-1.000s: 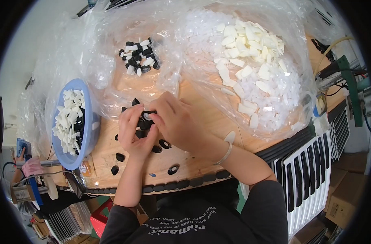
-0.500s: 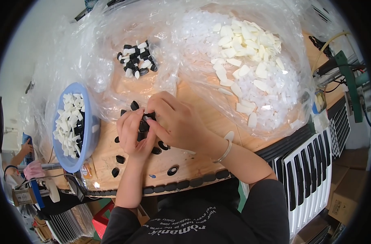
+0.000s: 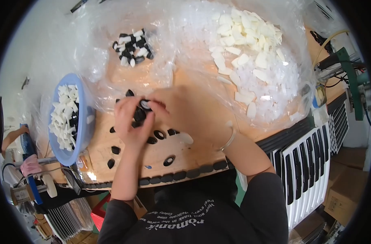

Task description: Assembling small black and white plastic components at a workbench.

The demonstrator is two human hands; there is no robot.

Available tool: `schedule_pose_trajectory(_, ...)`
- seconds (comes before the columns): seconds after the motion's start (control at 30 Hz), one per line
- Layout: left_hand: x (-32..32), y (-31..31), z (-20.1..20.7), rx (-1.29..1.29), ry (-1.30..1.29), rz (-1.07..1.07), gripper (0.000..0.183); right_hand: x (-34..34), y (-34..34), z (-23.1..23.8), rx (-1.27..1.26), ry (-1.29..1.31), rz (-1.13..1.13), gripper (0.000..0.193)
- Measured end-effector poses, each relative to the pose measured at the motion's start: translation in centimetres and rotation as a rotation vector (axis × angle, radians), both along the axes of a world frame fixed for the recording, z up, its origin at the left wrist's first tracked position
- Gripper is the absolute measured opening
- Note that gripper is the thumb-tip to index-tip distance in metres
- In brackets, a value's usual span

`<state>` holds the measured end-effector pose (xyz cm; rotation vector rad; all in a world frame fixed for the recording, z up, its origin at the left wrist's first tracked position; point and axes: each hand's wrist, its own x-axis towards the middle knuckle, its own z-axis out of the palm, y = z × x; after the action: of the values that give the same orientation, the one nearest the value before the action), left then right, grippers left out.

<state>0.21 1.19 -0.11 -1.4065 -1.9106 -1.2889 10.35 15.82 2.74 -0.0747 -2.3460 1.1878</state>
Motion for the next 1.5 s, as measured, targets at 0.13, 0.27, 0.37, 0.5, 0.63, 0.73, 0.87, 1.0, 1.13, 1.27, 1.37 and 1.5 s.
schedule_pose_trajectory(0.13, -1.5, -0.4, -0.5, 0.058, -0.233, 0.106, 0.041, 1.0, 4.0, 2.9, -0.039, -0.048, -0.050, 0.010)
schedule_pose_trajectory(0.27, -2.3, -0.9, 0.0, 0.123, -0.457, 0.093, 0.042, 2.9, 6.3, 4.1, 0.081, -0.289, -0.140, 0.013)
schedule_pose_trajectory(0.37, -2.3, -1.6, 0.3, 0.137, -0.420, 0.100, 0.041, 2.6, 4.5, 0.8, 0.301, -0.452, -0.097, 0.020)
schedule_pose_trajectory(0.5, -1.6, -1.1, 0.6, 0.187, -0.299, -0.008, 0.043, 1.7, 1.4, -4.4, 0.335, -0.464, -0.116, 0.018)
schedule_pose_trajectory(0.63, -1.3, -1.1, 0.8, 0.245, -0.273, -0.026, 0.043, 0.9, 1.4, -5.3, 0.212, -0.407, -0.007, 0.017)
schedule_pose_trajectory(0.73, -1.3, -1.2, 1.0, 0.238, -0.251, -0.013, 0.043, 0.5, 1.5, -5.4, 0.247, -0.371, 0.030, 0.016)
schedule_pose_trajectory(0.87, -1.3, -1.4, 0.9, 0.176, -0.205, -0.042, 0.049, -0.2, 1.6, -4.4, 0.229, -0.433, 0.006, 0.018)
schedule_pose_trajectory(1.0, -1.5, -1.5, 1.2, 0.124, -0.149, 0.027, 0.047, -1.5, 1.1, 0.7, -0.095, -0.296, -0.003, 0.022)
schedule_pose_trajectory(1.13, -1.3, -1.2, 0.9, 0.099, -0.087, 0.058, 0.047, -1.7, -1.3, 1.8, -0.518, -0.005, -0.052, 0.018)
schedule_pose_trajectory(1.27, -1.1, -0.8, 0.9, 0.118, -0.093, 0.027, 0.048, -1.5, -1.9, 0.9, -0.216, 0.363, -0.054, 0.022)
schedule_pose_trajectory(1.37, -0.9, -0.7, 1.0, 0.114, -0.050, -0.002, 0.048, -1.7, -2.1, 0.7, 0.018, 0.495, -0.087, 0.024)
schedule_pose_trajectory(1.5, -0.7, -0.6, 0.9, 0.122, -0.039, -0.026, 0.048, -1.5, -2.2, 0.6, 0.180, 0.509, -0.128, 0.025)
